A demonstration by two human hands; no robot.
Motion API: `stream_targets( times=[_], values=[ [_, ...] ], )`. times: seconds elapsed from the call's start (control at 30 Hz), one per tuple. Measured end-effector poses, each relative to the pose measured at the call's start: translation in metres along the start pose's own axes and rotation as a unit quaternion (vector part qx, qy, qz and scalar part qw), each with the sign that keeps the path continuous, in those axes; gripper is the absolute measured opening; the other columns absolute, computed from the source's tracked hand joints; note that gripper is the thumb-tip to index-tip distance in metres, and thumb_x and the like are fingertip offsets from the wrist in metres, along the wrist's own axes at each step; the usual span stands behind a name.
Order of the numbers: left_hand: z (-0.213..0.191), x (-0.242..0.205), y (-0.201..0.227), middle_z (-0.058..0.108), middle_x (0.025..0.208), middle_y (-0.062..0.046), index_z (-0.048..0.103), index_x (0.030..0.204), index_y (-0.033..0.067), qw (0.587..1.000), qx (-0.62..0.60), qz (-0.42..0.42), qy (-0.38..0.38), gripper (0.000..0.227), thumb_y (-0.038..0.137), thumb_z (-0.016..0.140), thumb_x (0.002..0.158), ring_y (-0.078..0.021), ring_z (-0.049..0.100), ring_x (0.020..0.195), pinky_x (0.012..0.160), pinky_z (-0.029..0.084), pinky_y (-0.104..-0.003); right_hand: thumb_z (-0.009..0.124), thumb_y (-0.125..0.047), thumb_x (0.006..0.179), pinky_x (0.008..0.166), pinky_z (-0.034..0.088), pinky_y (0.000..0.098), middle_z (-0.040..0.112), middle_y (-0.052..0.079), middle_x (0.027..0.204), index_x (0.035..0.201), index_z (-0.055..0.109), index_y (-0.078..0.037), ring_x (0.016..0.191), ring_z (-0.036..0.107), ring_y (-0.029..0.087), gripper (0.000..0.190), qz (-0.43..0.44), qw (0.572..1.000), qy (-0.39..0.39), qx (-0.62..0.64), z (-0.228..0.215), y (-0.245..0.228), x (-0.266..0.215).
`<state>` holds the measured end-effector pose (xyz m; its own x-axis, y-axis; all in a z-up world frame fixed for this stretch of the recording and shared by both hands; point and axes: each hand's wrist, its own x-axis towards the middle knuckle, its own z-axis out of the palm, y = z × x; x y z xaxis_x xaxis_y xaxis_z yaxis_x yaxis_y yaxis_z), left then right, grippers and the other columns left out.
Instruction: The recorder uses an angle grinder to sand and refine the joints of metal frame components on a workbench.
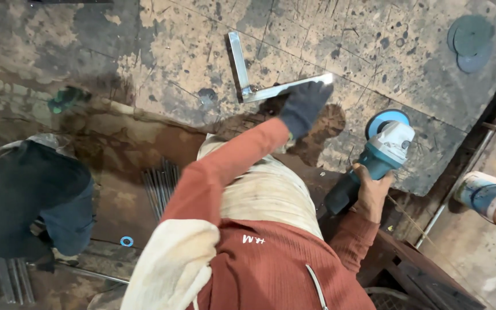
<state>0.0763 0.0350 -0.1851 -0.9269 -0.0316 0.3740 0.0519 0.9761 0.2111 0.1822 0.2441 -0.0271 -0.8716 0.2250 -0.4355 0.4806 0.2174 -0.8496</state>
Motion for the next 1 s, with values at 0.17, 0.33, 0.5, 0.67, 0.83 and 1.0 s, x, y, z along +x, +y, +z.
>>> stream_targets(
  times=[0.17, 0.33, 0.5, 0.67, 0.83, 1.0],
  values=[
    [-0.071, -0.061, -0.029, 0.064, 0.138, -0.022, 0.053, 0.145, 0.0051, 0.718, -0.501, 0.014, -0.483, 0.069, 0.056, 0.059, 0.099, -0.0349, 0.063, 0.126, 0.105, 0.049, -0.043, 0.076, -0.012, 0.078, 0.081, 0.058, 0.0382, 0.066, 0.014, 0.112, 0.132, 0.046, -0.001, 0.092, 0.07, 0.025, 0.063, -0.01, 1.0, -0.022, -0.018, 0.028, 0.025, 0.028],
    [-0.029, -0.099, -0.056, 0.054, 0.148, -0.018, 0.043, 0.151, 0.003, 0.599, -0.635, -0.017, -0.488, 0.081, 0.061, 0.062, 0.098, -0.0295, 0.052, 0.135, 0.111, 0.043, -0.041, 0.08, -0.014, 0.077, 0.086, 0.055, 0.0384, 0.063, 0.019, 0.121, 0.135, 0.047, 0.001, 0.103, 0.065, 0.025, 0.067, -0.078, 0.965, -0.118, -0.222, 0.088, 0.04, 0.049],
    [-0.015, -0.127, -0.08, 0.061, 0.143, -0.009, 0.051, 0.152, 0.0088, 0.457, -0.735, -0.159, -0.475, 0.077, 0.06, 0.059, 0.095, -0.02, 0.055, 0.124, 0.103, 0.047, -0.04, 0.078, -0.021, 0.078, 0.088, 0.054, 0.038, 0.067, 0.016, 0.12, 0.136, 0.051, 0.0, 0.104, 0.065, 0.025, 0.067, -0.047, 0.936, -0.185, -0.297, 0.151, 0.027, 0.038],
    [0.034, -0.157, -0.067, 0.061, 0.144, -0.011, 0.055, 0.147, 0.0049, 0.402, -0.807, -0.247, -0.355, 0.072, 0.045, 0.076, 0.091, -0.0183, 0.055, 0.129, 0.111, 0.045, -0.036, 0.087, -0.029, 0.077, 0.091, 0.052, 0.0378, 0.064, 0.018, 0.12, 0.133, 0.049, 0.005, 0.108, 0.063, 0.024, 0.075, -0.101, 0.911, -0.256, -0.306, 0.171, 0.036, 0.042],
    [0.065, -0.161, -0.06, 0.063, 0.142, -0.012, 0.057, 0.144, 0.0031, 0.373, -0.823, -0.266, -0.335, 0.071, 0.042, 0.08, 0.089, -0.0186, 0.057, 0.128, 0.109, 0.048, -0.038, 0.086, -0.029, 0.073, 0.093, 0.054, 0.0359, 0.067, 0.016, 0.121, 0.133, 0.051, 0.004, 0.107, 0.064, 0.022, 0.077, -0.102, 0.916, -0.288, -0.26, 0.183, 0.026, 0.043],
    [0.009, -0.136, -0.08, 0.067, 0.137, -0.012, 0.061, 0.143, 0.0064, 0.429, -0.79, -0.233, -0.371, 0.067, 0.05, 0.072, 0.093, -0.0168, 0.063, 0.121, 0.103, 0.051, -0.035, 0.086, -0.024, 0.074, 0.093, 0.055, 0.0354, 0.069, 0.014, 0.119, 0.13, 0.055, 0.003, 0.106, 0.066, 0.021, 0.07, -0.072, 0.915, -0.276, -0.286, 0.186, 0.018, 0.036]
  ],
)
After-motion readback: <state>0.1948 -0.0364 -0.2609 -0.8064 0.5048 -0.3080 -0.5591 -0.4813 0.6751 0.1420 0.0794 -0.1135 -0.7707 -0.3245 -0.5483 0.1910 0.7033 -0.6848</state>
